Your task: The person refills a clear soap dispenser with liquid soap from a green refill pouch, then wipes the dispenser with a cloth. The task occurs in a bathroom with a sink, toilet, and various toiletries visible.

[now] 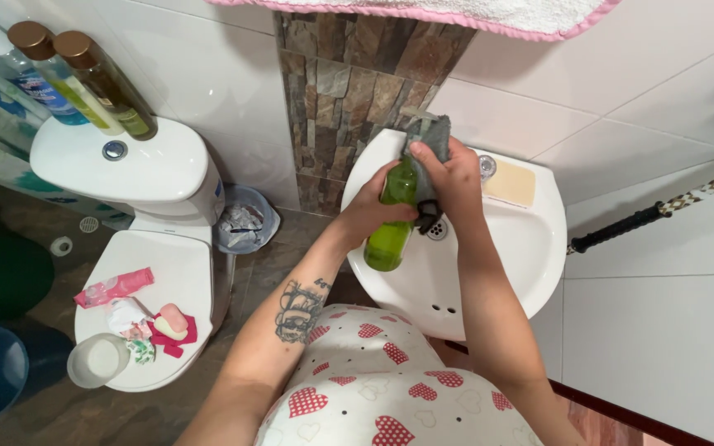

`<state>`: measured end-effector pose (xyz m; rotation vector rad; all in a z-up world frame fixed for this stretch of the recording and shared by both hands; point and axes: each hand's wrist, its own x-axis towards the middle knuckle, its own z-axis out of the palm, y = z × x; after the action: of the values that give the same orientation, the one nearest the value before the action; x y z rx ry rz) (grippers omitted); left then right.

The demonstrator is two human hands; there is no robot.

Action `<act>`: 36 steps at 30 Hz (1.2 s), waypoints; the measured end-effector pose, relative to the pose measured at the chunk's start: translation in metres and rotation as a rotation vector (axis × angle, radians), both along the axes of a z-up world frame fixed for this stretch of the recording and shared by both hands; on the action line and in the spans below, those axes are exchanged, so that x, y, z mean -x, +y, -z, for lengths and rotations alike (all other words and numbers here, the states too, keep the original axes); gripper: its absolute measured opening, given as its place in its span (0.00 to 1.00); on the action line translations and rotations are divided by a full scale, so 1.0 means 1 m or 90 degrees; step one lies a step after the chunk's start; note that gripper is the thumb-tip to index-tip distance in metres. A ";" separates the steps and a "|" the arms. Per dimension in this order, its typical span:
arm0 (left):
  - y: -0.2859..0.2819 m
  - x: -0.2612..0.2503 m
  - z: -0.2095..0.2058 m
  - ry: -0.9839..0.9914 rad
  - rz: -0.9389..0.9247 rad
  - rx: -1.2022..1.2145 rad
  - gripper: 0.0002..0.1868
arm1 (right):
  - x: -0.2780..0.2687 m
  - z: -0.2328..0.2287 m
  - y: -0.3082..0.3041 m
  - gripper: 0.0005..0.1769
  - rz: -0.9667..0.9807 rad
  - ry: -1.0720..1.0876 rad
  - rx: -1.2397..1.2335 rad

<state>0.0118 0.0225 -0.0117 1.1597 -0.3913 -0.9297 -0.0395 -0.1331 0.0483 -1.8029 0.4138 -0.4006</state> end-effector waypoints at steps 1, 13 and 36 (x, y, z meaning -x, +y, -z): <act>0.001 0.001 0.000 0.000 0.000 0.001 0.51 | 0.002 -0.001 0.001 0.16 0.000 0.000 0.001; -0.002 0.010 -0.010 -0.410 -0.112 -0.184 0.64 | 0.010 -0.004 -0.016 0.16 0.080 -0.200 0.054; 0.001 0.019 -0.025 -0.558 -0.048 -0.346 0.66 | -0.002 -0.027 -0.004 0.07 0.043 -0.396 0.768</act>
<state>-0.0077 0.0237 0.0135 2.0589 -0.8160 -0.4140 -0.0376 -0.1371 0.0753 -2.6263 -0.3062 -1.4242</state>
